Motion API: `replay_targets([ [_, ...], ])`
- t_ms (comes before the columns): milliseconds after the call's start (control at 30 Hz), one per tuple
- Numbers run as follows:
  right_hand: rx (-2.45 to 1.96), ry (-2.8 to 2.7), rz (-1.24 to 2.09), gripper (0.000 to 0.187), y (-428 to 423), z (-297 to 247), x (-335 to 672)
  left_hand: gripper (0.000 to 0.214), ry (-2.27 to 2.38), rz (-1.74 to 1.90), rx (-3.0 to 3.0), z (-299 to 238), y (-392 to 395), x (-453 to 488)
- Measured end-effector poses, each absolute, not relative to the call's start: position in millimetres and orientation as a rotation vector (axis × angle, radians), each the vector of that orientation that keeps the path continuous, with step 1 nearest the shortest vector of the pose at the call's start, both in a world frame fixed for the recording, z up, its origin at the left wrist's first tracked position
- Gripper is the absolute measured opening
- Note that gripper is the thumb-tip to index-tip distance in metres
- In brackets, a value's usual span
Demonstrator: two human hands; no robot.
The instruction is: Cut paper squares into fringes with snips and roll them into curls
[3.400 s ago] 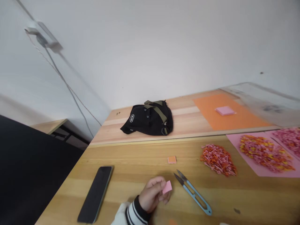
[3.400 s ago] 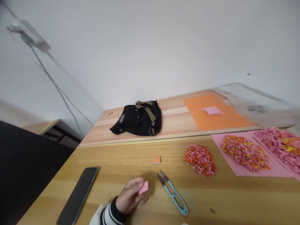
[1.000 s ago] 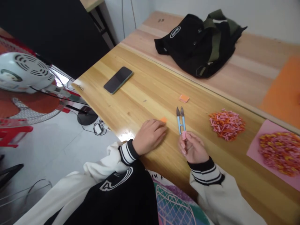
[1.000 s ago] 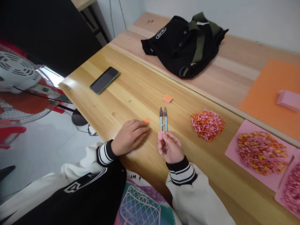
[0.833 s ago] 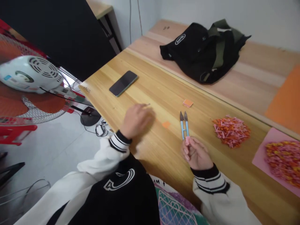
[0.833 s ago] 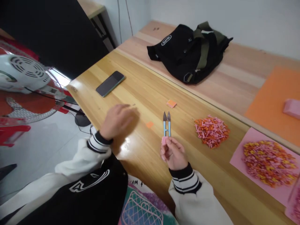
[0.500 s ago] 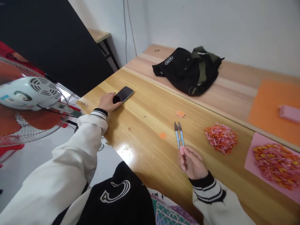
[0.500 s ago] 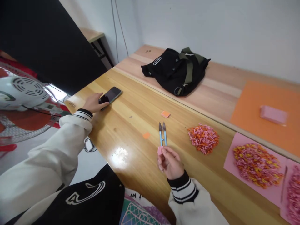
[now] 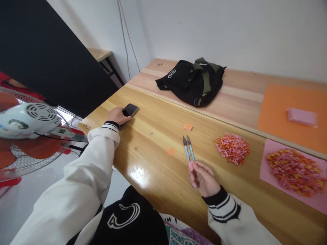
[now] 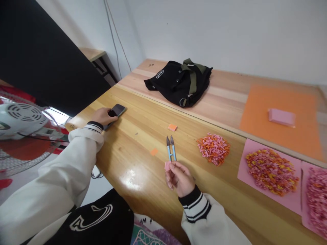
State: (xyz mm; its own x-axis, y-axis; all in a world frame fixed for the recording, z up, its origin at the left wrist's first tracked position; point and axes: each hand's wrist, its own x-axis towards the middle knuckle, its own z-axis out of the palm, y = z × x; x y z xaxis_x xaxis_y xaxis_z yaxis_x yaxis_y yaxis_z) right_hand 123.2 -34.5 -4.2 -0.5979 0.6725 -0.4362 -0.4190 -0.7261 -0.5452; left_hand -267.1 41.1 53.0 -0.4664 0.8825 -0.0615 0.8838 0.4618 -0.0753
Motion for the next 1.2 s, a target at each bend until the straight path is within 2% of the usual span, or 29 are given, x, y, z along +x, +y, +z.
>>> replay_targets([
  [133,-0.825,-0.500,2.302,0.034,-35.0,-5.2,121.9,0.046,2.729,-0.072,1.609,46.6,30.0,-260.6],
  [233,-0.806,-0.496,2.300,0.034,-35.2,-6.5,121.3,0.059,2.829,0.025,1.589,33.8,12.4,-254.4],
  [300,-0.796,-0.494,2.299,0.034,-35.2,-7.2,121.0,0.063,2.931,0.195,1.538,23.5,-1.2,-252.1],
  [533,-0.785,-0.477,2.306,0.033,-35.5,-7.6,120.7,0.058,3.002,0.484,1.442,5.3,-24.6,-249.3],
  [667,-0.787,-0.458,2.311,0.034,-36.1,-7.6,119.3,0.060,2.989,0.443,1.422,10.0,-16.7,-248.9],
  [767,-0.794,-0.443,2.310,0.035,-36.5,-8.5,118.2,0.059,2.862,0.243,1.566,18.6,-0.5,-256.6],
  [900,-0.823,-0.437,2.316,0.039,-35.6,-9.2,117.9,0.040,2.676,0.063,1.644,31.2,26.5,-269.9],
  [1033,-0.879,-0.472,2.311,0.045,-36.0,-9.8,114.8,0.038,2.631,0.081,1.666,40.9,39.7,-272.0],
  [1200,-0.919,-0.622,2.210,0.052,-36.9,-23.9,112.8,0.041,2.578,0.273,1.727,37.1,30.6,-288.0],
])
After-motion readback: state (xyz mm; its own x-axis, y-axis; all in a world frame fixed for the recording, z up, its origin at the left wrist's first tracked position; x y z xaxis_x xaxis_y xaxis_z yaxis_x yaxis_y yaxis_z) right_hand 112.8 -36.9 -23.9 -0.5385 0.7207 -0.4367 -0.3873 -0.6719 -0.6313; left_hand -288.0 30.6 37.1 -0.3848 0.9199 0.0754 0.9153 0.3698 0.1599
